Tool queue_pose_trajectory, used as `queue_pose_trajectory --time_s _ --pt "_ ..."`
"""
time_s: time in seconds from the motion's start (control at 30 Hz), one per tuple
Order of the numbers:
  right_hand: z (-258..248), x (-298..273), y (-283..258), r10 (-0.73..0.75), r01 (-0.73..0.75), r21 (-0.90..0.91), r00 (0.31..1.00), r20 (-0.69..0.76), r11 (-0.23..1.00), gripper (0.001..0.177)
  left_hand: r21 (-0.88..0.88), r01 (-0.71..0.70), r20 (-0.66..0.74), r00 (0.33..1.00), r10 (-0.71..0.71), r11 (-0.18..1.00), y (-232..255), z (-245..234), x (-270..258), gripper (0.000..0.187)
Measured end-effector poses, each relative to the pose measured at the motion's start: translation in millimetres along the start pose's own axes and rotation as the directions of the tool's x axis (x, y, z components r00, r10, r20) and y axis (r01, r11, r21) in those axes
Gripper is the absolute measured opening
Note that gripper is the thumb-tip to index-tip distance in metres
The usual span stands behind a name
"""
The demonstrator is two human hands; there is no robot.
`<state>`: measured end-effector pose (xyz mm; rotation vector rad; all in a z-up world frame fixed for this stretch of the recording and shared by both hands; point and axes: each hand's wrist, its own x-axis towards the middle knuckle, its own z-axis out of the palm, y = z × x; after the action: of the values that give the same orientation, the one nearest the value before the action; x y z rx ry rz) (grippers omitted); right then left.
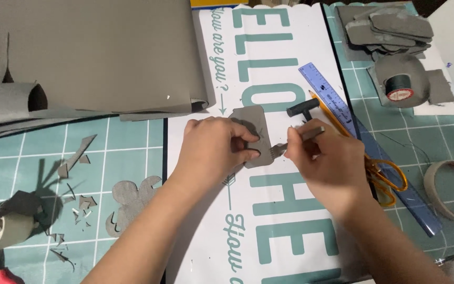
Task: Using a hammer and a multi-prong punch tool to create a line of holes in a grey material.
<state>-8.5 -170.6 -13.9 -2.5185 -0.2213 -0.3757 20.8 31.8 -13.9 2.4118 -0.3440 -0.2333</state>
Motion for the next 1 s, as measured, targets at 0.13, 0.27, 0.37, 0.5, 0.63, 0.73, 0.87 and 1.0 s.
queue_pose_trajectory --time_s 0.13,0.27,0.37,0.5,0.63,0.73,0.87,1.0 --pt "4 2 0 -0.059 0.059 -0.081 0.998 0.008 0.995 0.038 -0.002 -0.08 -0.038 0.996 0.08 0.997 8 -2 -3 0.024" --pt "2 6 -11 -0.091 0.102 -0.156 0.993 0.072 0.983 0.036 -0.221 -0.235 -0.104 0.971 0.217 0.947 21 1 -8 0.029" --pt "7 8 -11 -0.091 0.1 -0.128 0.993 0.07 0.987 0.034 -0.331 -0.243 -0.128 0.969 0.211 0.912 16 20 -7 0.027" --pt "-4 7 -22 -0.13 0.138 -0.116 0.989 0.071 0.984 0.03 -0.265 -0.23 -0.127 0.971 0.202 0.936 -3 38 3 0.017" --pt "-39 9 -31 0.124 -0.098 -0.098 0.94 0.316 0.99 0.023 -0.355 -0.152 -0.1 0.987 0.124 0.922 9 23 -3 0.017" --pt "-56 0 -13 0.344 -0.252 -0.266 0.852 0.394 0.931 0.037 -0.397 -0.127 -0.096 0.991 0.097 0.909 19 15 -8 0.022" --pt "-37 -20 28 0.354 -0.161 -0.489 0.874 0.334 0.858 0.037 -0.397 -0.083 -0.065 0.996 0.062 0.914 23 12 -9 0.024" --pt "-16 -31 50 0.297 -0.162 -0.513 0.935 0.193 0.843 0.03 -0.408 -0.091 -0.071 0.995 0.068 0.908 23 16 -9 0.023"
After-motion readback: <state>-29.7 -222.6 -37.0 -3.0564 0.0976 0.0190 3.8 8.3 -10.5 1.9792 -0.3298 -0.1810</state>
